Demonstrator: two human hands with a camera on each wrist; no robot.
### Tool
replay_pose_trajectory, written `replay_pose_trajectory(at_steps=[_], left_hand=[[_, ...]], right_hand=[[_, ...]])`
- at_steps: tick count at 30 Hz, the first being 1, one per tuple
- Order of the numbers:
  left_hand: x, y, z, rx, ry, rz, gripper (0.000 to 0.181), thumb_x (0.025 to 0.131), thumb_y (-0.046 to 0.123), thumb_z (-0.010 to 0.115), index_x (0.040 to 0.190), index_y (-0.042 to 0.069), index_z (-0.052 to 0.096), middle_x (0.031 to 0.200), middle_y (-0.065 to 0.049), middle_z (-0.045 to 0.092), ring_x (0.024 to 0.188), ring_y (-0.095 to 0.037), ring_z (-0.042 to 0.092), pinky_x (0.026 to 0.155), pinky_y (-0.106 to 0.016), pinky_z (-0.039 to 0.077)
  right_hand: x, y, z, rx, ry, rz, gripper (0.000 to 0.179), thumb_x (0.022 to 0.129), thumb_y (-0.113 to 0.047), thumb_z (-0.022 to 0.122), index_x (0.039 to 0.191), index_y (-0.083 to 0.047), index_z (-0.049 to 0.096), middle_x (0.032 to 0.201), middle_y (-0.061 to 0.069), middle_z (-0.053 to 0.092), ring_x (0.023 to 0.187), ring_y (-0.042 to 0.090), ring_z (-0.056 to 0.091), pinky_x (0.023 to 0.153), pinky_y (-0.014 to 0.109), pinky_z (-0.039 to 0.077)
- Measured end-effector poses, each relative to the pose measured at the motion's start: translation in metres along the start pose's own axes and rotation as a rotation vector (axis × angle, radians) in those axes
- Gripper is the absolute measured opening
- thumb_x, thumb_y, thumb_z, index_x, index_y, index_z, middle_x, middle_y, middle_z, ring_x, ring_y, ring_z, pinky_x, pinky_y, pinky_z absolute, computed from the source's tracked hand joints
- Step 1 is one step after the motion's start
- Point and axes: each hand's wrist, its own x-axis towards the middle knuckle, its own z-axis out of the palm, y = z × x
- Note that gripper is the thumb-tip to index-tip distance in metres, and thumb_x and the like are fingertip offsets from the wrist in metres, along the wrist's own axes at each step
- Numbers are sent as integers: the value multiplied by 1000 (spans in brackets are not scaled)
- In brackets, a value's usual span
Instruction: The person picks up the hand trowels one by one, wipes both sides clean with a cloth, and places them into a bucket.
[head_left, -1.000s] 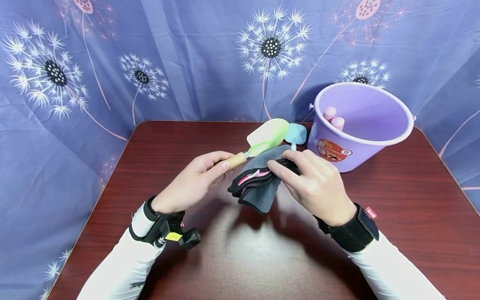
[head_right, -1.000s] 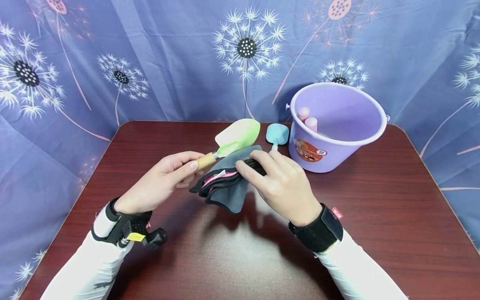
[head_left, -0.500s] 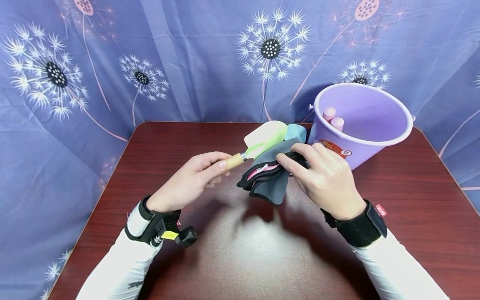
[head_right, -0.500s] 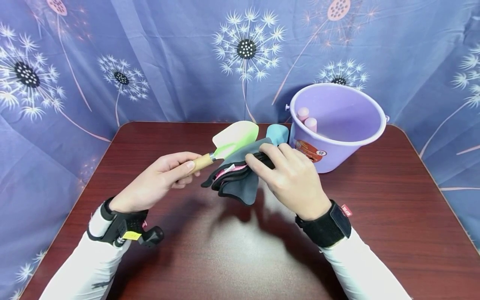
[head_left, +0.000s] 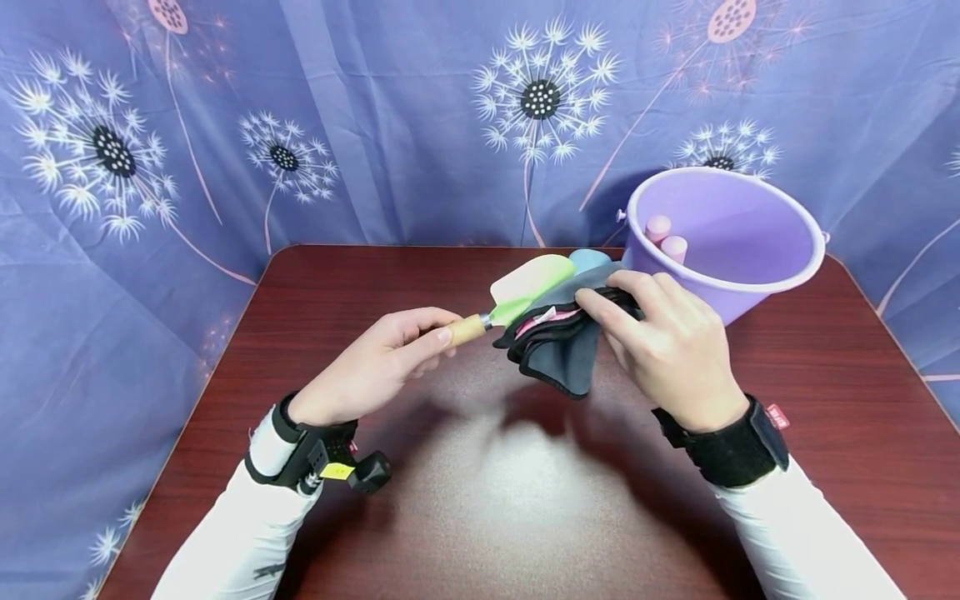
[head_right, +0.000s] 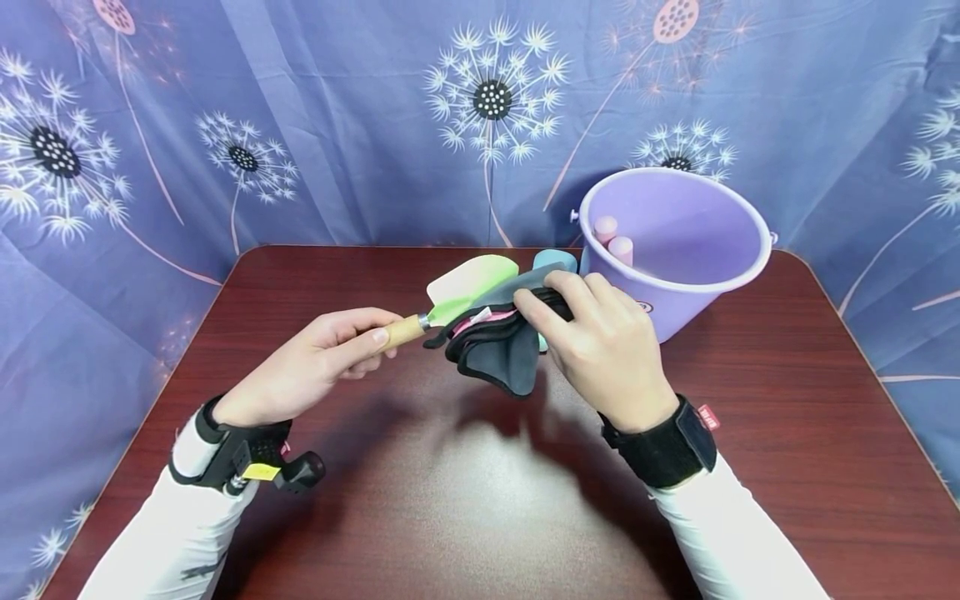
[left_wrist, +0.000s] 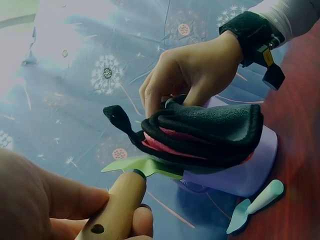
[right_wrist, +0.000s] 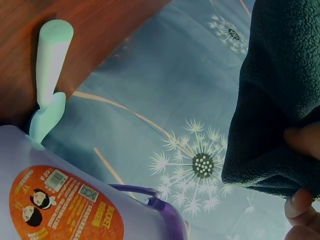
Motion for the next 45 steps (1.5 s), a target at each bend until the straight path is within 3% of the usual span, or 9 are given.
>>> replay_pose_trajectory(at_steps=[11,19,32,42,45], left_hand=[[-2,0,0,188,23,36,17,104,22,53,114,16,66,76,-8,48,65,-17,40,57,-27,31],[-3,-2,1,340,53,82,18,103,23,54,117,21,66,90,1,58,81,-15,51,73,-33,41],[-3,-4,12,400,80,80,18,104,28,54,119,23,62,77,0,45,63,-16,41,60,-31,36],[0,-8,18,404,129,132,18,103,21,55,119,20,61,92,3,56,80,-14,50,71,-32,42],[2,-10,19,435,142,145,16,103,20,56,118,19,60,90,2,54,77,-14,48,69,-31,42]], right_hand=[[0,6,-3,10,16,49,28,90,-1,57,110,-13,73,99,15,64,76,36,58,59,47,46],[-1,6,-2,2,19,54,28,89,-1,58,110,-13,74,98,15,63,76,36,59,58,47,46],[-2,1,1,8,-4,42,32,86,-1,55,110,-12,74,96,16,63,70,35,57,51,46,42],[-7,-4,6,73,-52,67,36,86,-6,48,111,-11,74,90,10,64,63,28,57,45,41,41],[-9,-4,9,93,-85,83,35,86,-8,51,113,-12,74,90,7,64,62,25,57,45,38,41]])
